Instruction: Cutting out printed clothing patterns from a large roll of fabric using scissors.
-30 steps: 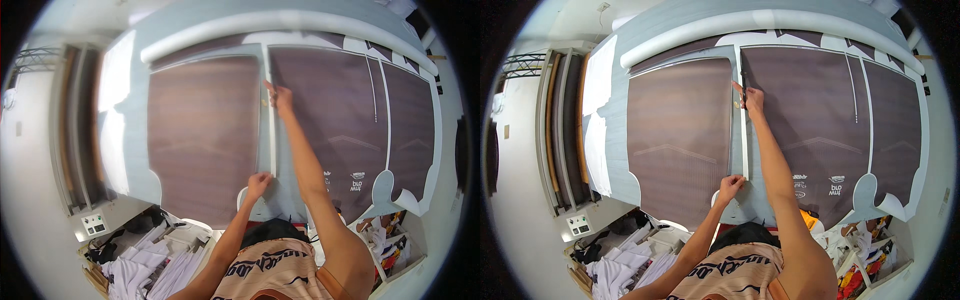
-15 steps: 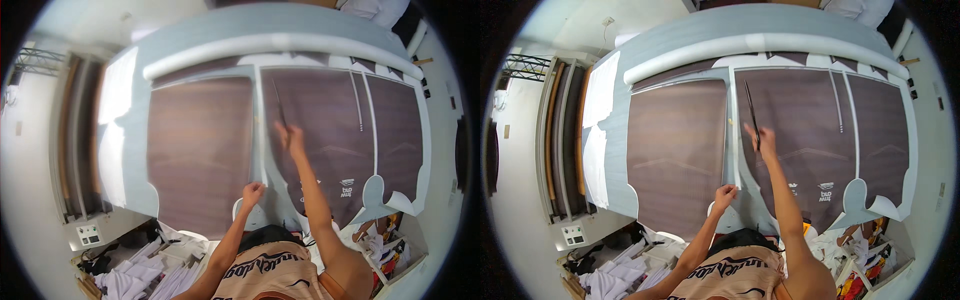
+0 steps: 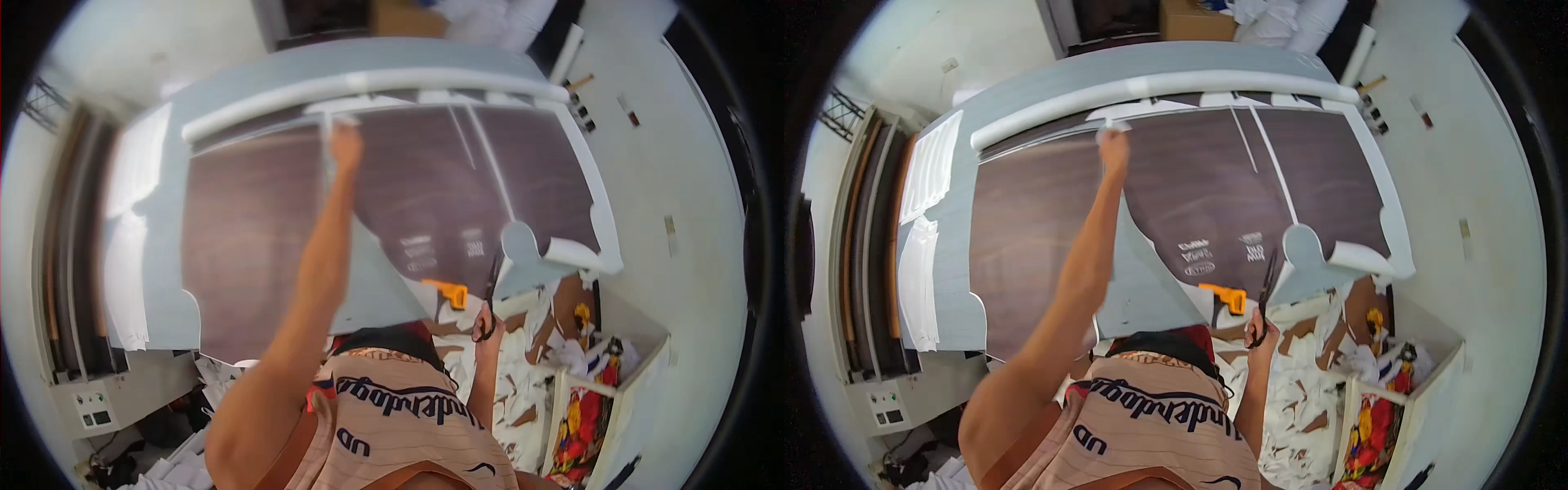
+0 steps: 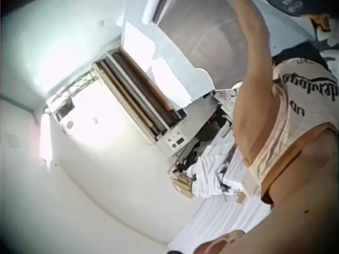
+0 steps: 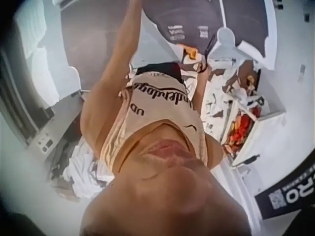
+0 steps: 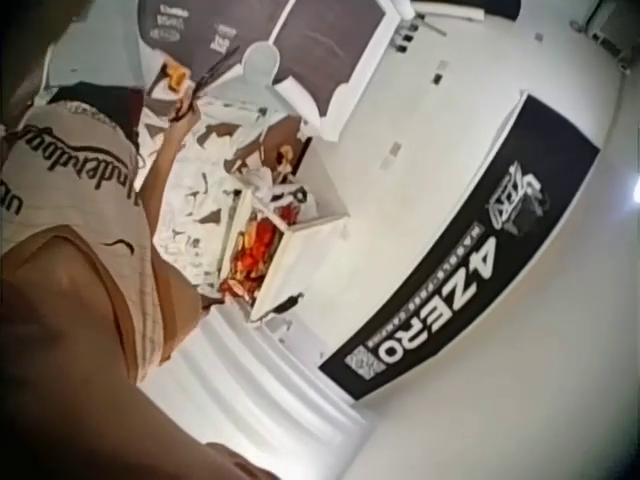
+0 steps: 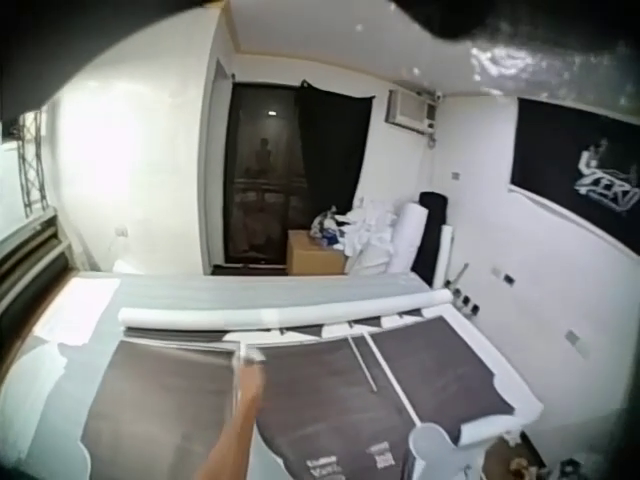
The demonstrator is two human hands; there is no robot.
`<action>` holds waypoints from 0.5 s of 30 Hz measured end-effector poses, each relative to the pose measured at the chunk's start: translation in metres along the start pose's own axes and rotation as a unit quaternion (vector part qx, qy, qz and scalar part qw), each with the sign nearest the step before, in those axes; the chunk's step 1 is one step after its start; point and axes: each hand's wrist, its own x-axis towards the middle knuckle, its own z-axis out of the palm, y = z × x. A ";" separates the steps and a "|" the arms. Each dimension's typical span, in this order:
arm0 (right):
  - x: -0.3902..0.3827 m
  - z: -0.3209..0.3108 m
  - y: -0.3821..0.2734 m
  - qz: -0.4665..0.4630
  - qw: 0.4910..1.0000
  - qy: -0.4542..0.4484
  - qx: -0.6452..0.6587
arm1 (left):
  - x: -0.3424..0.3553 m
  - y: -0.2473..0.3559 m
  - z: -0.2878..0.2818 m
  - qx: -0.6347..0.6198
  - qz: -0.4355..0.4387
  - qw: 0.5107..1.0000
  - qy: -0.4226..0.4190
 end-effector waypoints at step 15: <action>-0.072 -0.144 0.014 0.033 0.983 0.142 0.109 | -0.099 0.049 0.032 0.238 0.300 0.764 -0.519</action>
